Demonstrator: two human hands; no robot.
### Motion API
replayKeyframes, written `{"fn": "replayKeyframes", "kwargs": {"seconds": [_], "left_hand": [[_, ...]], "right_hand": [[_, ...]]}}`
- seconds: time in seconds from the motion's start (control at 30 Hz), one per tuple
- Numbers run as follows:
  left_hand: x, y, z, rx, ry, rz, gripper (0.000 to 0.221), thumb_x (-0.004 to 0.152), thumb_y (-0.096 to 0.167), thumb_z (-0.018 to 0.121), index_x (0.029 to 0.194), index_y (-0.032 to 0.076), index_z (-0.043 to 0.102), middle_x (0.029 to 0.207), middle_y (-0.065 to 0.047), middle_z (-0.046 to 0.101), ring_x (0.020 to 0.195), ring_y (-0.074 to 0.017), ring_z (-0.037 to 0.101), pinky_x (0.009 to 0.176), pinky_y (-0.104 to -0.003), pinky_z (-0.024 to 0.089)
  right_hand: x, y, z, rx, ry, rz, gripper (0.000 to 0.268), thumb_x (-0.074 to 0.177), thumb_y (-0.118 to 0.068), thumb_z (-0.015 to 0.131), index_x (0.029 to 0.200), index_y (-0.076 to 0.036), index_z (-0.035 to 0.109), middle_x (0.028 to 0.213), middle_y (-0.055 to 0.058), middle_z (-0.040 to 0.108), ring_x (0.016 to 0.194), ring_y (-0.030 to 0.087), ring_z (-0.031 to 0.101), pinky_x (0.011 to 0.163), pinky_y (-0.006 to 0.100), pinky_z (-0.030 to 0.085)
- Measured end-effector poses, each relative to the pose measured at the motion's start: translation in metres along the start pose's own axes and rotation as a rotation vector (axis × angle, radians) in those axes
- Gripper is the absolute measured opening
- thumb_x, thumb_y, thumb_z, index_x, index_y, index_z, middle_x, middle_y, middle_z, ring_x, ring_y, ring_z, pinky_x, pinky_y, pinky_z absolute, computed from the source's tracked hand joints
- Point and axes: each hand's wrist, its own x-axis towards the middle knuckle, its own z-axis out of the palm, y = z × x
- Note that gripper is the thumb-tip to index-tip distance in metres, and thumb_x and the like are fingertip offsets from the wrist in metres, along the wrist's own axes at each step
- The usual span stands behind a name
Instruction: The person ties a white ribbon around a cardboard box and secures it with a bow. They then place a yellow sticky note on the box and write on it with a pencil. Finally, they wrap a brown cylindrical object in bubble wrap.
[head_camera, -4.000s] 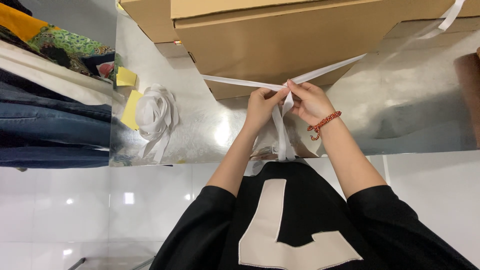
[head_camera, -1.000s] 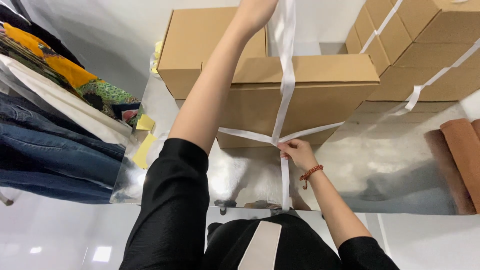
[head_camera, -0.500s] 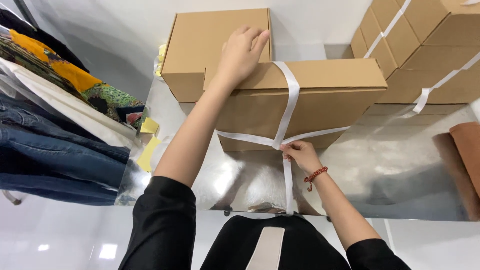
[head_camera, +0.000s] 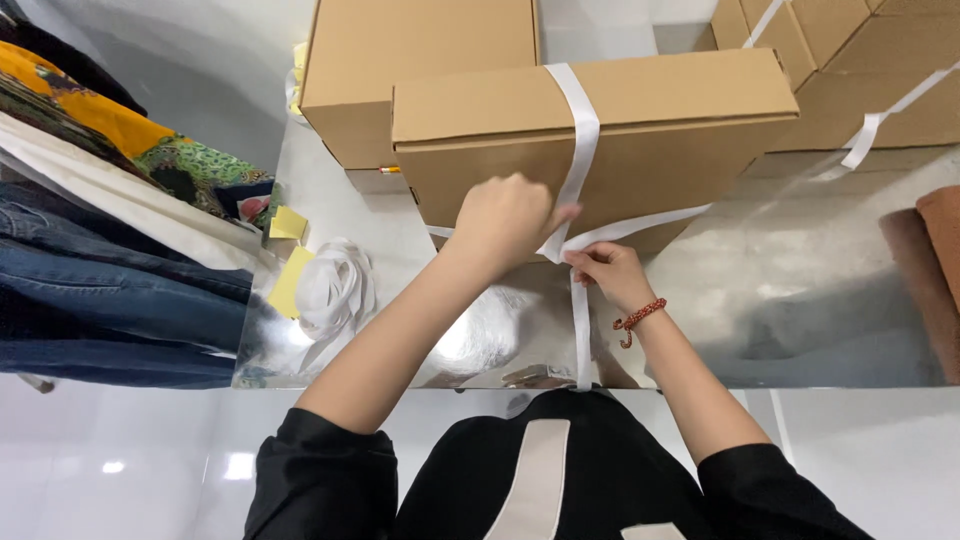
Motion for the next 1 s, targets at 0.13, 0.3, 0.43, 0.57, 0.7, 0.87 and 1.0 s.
{"fn": "replayKeyframes", "kwargs": {"seconds": [0.13,0.3,0.43,0.57,0.7,0.87,1.0], "left_hand": [[-0.008,-0.023,0.036,0.048,-0.205,-0.032,0.066,0.096,0.063,0.066,0.109,-0.002,0.074,0.091,-0.027,0.076,0.083,-0.0460,0.079,0.067,-0.054,0.064],[0.006,-0.021,0.026,-0.810,-0.026,0.015,0.022,0.096,0.035,0.075,0.094,0.013,0.078,0.060,-0.004,0.071,0.055,-0.0192,0.074,0.061,-0.030,0.058],[0.012,0.005,-0.010,-0.710,0.124,0.137,0.018,0.094,0.031,0.075,0.083,0.017,0.075,0.058,-0.002,0.069,0.055,-0.0188,0.064,0.060,-0.030,0.054],[0.033,0.015,-0.031,-0.321,0.365,0.223,0.017,0.090,0.028,0.074,0.078,0.020,0.068,0.072,-0.002,0.067,0.067,-0.0303,0.065,0.052,-0.047,0.049],[0.062,0.004,-0.048,-0.219,0.523,0.335,0.027,0.080,0.022,0.077,0.064,0.020,0.056,0.059,0.007,0.060,0.072,-0.0200,0.056,0.048,-0.038,0.038],[0.084,-0.016,-0.059,-0.553,0.303,0.286,0.030,0.092,0.026,0.082,0.070,0.019,0.062,0.067,0.009,0.063,0.062,-0.0091,0.053,0.060,-0.028,0.039],[0.098,-0.036,-0.053,-0.736,0.219,0.246,0.034,0.097,0.020,0.084,0.072,0.019,0.062,0.065,0.010,0.050,0.063,-0.0037,0.040,0.062,-0.023,0.030]], "right_hand": [[0.000,0.004,-0.002,-0.012,-0.022,-0.001,0.019,0.093,-0.014,0.087,0.093,0.003,0.077,0.070,0.015,0.072,0.064,0.018,0.073,0.057,0.025,0.061],[-0.004,0.004,-0.001,0.014,-0.017,-0.013,0.016,0.095,-0.011,0.084,0.092,0.003,0.077,0.070,0.016,0.072,0.064,0.019,0.074,0.058,0.026,0.062],[-0.011,0.001,0.001,0.014,-0.017,-0.040,0.014,0.098,-0.011,0.082,0.093,0.001,0.077,0.069,0.016,0.071,0.066,0.022,0.075,0.061,0.030,0.064],[-0.027,-0.030,0.013,0.099,0.008,0.005,0.016,0.099,-0.014,0.078,0.090,-0.001,0.074,0.069,0.011,0.069,0.066,0.018,0.071,0.066,0.028,0.062],[-0.032,-0.049,0.021,0.167,0.040,0.053,0.015,0.100,-0.015,0.076,0.093,-0.001,0.076,0.070,0.007,0.066,0.067,0.018,0.067,0.066,0.027,0.056],[-0.026,-0.051,0.028,0.202,0.111,0.072,0.016,0.099,-0.016,0.078,0.091,-0.004,0.074,0.073,0.008,0.070,0.067,0.017,0.068,0.067,0.027,0.059],[-0.020,-0.036,0.028,0.199,0.124,-0.064,0.027,0.100,-0.022,0.077,0.080,-0.005,0.070,0.073,0.012,0.073,0.090,0.018,0.077,0.066,0.027,0.061]]}}
